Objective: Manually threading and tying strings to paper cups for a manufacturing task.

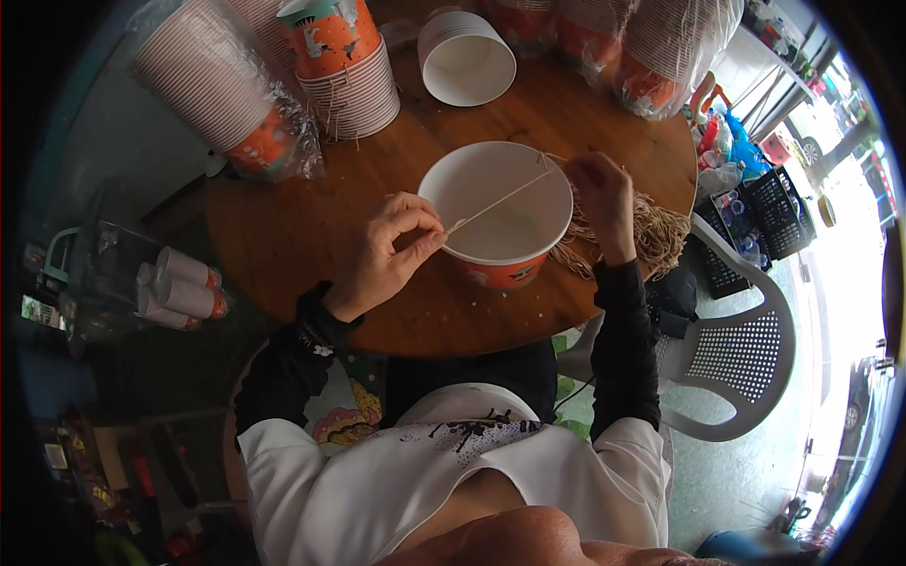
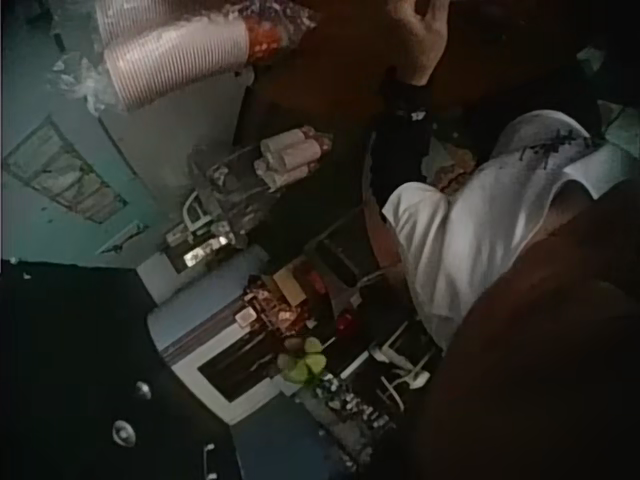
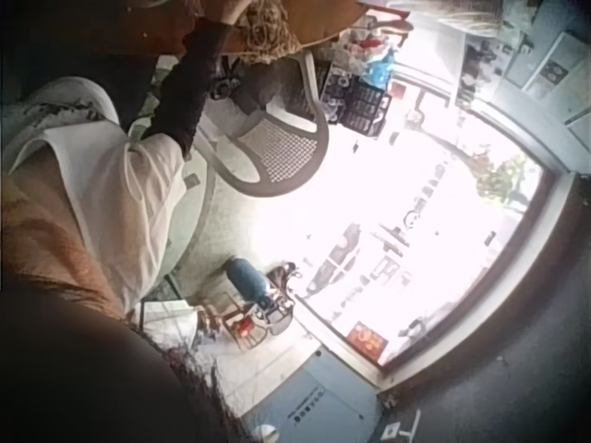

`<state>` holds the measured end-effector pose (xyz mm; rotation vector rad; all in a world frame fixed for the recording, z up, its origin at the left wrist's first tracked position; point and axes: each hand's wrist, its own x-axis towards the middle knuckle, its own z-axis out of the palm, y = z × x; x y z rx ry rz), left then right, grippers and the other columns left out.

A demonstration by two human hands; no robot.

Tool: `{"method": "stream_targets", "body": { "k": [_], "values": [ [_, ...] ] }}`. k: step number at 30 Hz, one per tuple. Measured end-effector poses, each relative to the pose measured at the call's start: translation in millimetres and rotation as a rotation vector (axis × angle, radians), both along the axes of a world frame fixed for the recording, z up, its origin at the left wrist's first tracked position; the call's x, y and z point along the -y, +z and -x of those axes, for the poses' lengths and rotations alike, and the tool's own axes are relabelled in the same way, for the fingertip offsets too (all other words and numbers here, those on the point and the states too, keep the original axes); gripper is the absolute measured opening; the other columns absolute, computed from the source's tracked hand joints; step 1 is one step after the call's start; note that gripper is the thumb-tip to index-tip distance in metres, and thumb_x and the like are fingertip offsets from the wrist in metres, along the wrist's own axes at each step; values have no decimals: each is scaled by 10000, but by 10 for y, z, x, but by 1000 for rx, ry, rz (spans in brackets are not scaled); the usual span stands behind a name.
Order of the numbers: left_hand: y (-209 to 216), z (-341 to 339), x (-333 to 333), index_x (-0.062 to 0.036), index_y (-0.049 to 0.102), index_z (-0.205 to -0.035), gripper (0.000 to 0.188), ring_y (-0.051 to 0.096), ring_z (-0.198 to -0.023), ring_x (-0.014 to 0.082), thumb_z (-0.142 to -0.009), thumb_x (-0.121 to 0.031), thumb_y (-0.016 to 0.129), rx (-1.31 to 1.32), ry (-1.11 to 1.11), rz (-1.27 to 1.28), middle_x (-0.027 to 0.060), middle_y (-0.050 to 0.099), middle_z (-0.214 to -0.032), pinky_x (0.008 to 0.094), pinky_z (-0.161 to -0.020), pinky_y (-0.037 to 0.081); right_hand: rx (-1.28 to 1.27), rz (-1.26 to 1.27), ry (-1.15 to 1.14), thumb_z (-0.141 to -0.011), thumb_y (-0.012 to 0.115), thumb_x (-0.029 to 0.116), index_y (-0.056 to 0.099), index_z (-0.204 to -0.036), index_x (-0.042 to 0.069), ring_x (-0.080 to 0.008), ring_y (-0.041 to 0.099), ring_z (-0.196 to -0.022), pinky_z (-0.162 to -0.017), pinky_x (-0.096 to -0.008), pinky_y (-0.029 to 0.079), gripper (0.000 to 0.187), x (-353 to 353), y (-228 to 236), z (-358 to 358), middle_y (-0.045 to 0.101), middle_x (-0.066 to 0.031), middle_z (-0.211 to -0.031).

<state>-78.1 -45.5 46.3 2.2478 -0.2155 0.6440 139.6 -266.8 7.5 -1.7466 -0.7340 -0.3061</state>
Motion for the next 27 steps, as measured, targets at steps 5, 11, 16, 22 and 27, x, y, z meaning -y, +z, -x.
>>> {"method": "stream_targets", "body": {
  "k": [5, 11, 16, 22, 27],
  "values": [
    [-126, -38, 14, -34, 662, -862, 77, 584, -938, 219, -849, -87, 716, 36, 24, 44, 60, 611, -952, 326, -812, 477, 169, 3, 175, -834, 687, 96, 666, -1002, 44, -234, 668, -754, -681, -319, 525, 177, -72, 494, 504, 675, -105, -937],
    [-230, -82, 85, -31, 672, -881, 82, 582, -973, 218, -838, -75, 725, 91, 45, 126, 61, 610, -990, 328, -829, 477, 236, 654, 580, -824, 673, 75, 679, -1009, 69, -338, 656, -801, -688, -363, 520, 185, -287, 669, 744, 687, -132, -922],
    [-271, -112, 92, -50, 667, -874, 90, 580, -991, 243, -820, -77, 734, 160, 49, 59, 66, 607, -1000, 356, -844, 474, 215, 497, 734, -806, 690, 106, 654, -961, 58, -336, 643, -763, -683, -377, 513, 167, -372, 447, 603, 664, -128, -852],
    [-251, -112, 57, -69, 666, -867, 99, 579, -1003, 246, -799, -72, 738, 207, 39, -64, 41, 612, -984, 362, -859, 460, 454, 370, 535, -740, 665, 65, 573, -808, 58, -279, 581, -678, -635, -385, 479, 115, -299, 551, 761, 550, -77, -732],
    [-224, -131, 70, -87, 662, -851, 107, 590, -968, 234, -782, -76, 743, 243, 41, -126, 26, 619, -946, 360, -856, 445, 672, 455, 460, -671, 678, 111, 562, -808, 93, -260, 559, -744, -641, -385, 455, 181, -254, 584, 795, 506, -54, -780]
  ]
}}
